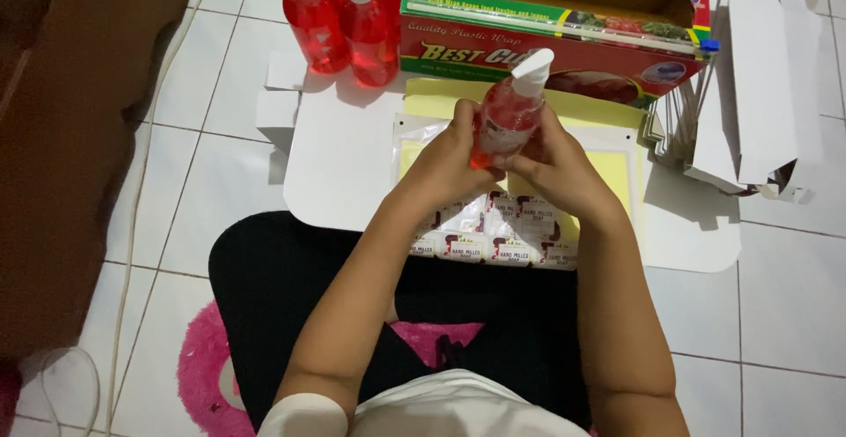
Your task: Wrapping pump bottles in plastic cling wrap and placing them into hand-assembled cardboard boxes.
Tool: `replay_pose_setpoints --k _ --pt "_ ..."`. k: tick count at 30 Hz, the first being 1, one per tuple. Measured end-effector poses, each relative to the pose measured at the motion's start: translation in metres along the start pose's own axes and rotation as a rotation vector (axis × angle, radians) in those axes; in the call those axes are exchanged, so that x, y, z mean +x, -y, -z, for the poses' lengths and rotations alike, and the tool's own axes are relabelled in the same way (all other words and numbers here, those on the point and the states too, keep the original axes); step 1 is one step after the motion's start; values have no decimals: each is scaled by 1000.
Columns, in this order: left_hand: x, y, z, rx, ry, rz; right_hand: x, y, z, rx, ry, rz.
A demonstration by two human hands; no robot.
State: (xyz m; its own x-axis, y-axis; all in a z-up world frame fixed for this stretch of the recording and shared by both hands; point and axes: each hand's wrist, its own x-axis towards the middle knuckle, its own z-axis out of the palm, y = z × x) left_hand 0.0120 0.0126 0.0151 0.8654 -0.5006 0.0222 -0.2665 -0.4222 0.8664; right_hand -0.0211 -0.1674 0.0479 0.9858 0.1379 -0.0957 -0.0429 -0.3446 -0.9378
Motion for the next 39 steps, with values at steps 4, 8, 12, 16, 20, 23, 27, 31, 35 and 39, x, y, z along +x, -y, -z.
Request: replay_pose_setpoints --k 4,8,12,16,20,23,27,31,35,39 --pt "-5 -16 8 8 -3 -13 2 -15 3 3 -6 12" --pt "-2 -12 1 -42 -77 -64 2 -15 5 31 -18 60" --pt "-5 -18 3 -140 -149 -96 -3 -6 1 112 -36 149" --pt "-17 -34 19 -166 -169 -92 2 5 -12 162 -21 232" --pt "-24 -19 30 -126 -179 -81 17 3 -36 188 19 299" --pt "-32 16 42 -93 -265 -49 37 5 -64 196 33 308" --pt "-50 24 72 -58 -381 30 60 16 -105 217 42 299" --pt "-64 15 96 -79 -430 117 71 29 -134 162 0 273" --pt "-64 29 103 -77 -475 195 82 34 -148 17 -7 258" --pt "-56 46 102 -52 -481 245 89 34 -155 -48 -27 219"
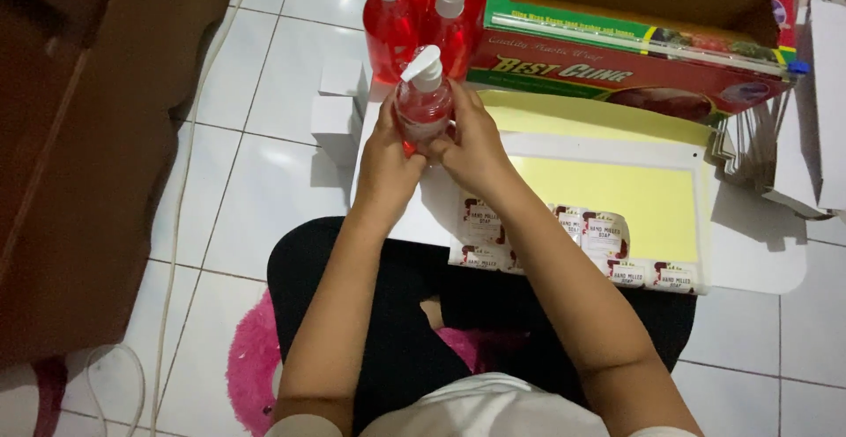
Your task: Wrapping pump bottles in plastic cling wrap and placing them into hand-assembled cardboard boxes.
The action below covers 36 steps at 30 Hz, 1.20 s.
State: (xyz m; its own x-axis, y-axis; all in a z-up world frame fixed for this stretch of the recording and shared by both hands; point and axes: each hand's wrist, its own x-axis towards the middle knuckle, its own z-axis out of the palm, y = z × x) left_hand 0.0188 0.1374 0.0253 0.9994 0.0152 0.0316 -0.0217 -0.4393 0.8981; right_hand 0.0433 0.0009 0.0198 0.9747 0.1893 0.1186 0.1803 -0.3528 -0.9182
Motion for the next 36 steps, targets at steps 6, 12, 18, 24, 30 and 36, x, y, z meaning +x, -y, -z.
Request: replay_pose_setpoints --k 6,12,18,24,30,36 --pt "3 11 -8 145 -5 25 -3 4 0 -35 9 -58" --pt "-4 18 -14 108 -102 -118 -12 22 10 -214 73 23" --pt "-30 10 -39 150 -621 -663 -50 -3 98 -369 -36 52" --pt "-29 -26 -82 211 -71 -631 -97 -58 183 -570 -146 -102" --pt "-37 -41 -133 262 260 -645 -124 -62 205 -292 -83 -107" --pt "-47 -41 -153 349 474 -658 -132 -64 210 -191 102 -59"
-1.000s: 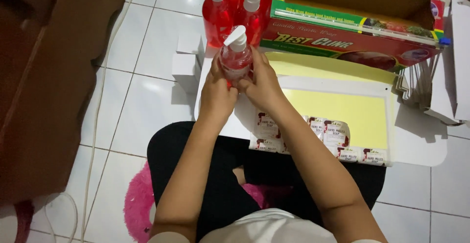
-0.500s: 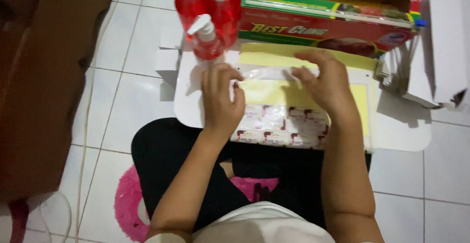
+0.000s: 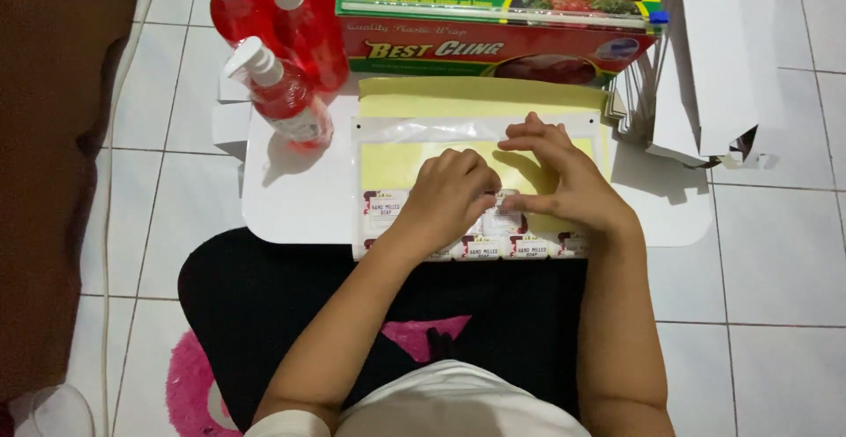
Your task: Wrapping pump bottles in plastic cling wrap and placing them into hand-assembled cardboard boxes.
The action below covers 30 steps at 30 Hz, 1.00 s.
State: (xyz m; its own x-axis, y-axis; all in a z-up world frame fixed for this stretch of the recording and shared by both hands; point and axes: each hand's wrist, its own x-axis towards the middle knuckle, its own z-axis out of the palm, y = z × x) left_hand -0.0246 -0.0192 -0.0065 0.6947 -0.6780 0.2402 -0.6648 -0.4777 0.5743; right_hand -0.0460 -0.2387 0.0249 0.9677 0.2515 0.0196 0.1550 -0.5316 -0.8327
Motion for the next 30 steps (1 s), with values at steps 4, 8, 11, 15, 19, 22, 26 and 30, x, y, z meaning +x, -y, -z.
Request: replay_pose_setpoints --k 4,8,11,15,19,22,26,30 --pt "1 -2 7 -19 84 29 -6 -7 2 21 -18 -10" --pt "-1 0 4 32 63 -1 -5 -19 3 31 34 12" --pt "-1 -4 7 57 63 -18 -4 -18 4 -12 61 14" --pt "-6 -14 19 24 106 -16 -4 -15 6 -77 91 0" --pt "-7 -7 19 -13 160 0 -4 -19 8 -90 110 39" --pt "-6 -5 16 -3 164 3 -3 -25 7 -72 100 49" --pt "-1 -5 17 -4 157 1 -4 -34 4 -112 53 69" --pt "2 -10 20 3 193 42 -11 -16 -4 -451 -52 60"
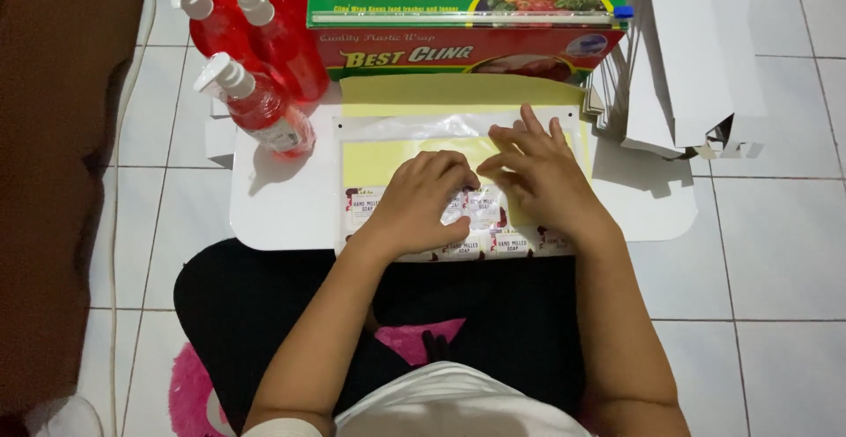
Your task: Wrapping pump bottles in plastic cling wrap and placing them into hand-assembled cardboard boxes.
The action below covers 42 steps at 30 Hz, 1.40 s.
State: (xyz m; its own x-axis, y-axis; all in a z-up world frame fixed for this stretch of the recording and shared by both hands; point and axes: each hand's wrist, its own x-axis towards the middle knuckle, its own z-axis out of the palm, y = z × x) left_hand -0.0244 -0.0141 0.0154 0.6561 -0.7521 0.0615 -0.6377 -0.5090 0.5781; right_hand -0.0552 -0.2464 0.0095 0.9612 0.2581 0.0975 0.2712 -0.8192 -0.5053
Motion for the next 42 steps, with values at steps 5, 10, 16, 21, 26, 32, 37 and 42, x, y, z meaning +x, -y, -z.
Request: replay_pose_setpoints --k 5,10,16,21,26,32,37,42 --pt "15 -9 4 86 -12 12 -13 15 36 -41 -150 -66" --pt "53 -41 -2 107 -262 -42 -32 -19 87 -41 -535 34" --pt "132 -98 -21 -255 -286 -186 -45 -124 118 -355 -852 -189" --pt "213 -118 -68 -174 -410 -115 -41 -137 120 -3 -799 -408" --pt "242 -118 -82 -83 -294 85 -34 -144 113 31 -736 -466" --pt "238 -116 -79 -3 -313 116 -27 -139 115 37 -695 -588" --pt "241 -118 -82 -102 -421 62 -33 -144 118 72 -782 -503" --pt "253 -109 -93 -455 -600 -92 -37 -135 123 153 -782 -465"
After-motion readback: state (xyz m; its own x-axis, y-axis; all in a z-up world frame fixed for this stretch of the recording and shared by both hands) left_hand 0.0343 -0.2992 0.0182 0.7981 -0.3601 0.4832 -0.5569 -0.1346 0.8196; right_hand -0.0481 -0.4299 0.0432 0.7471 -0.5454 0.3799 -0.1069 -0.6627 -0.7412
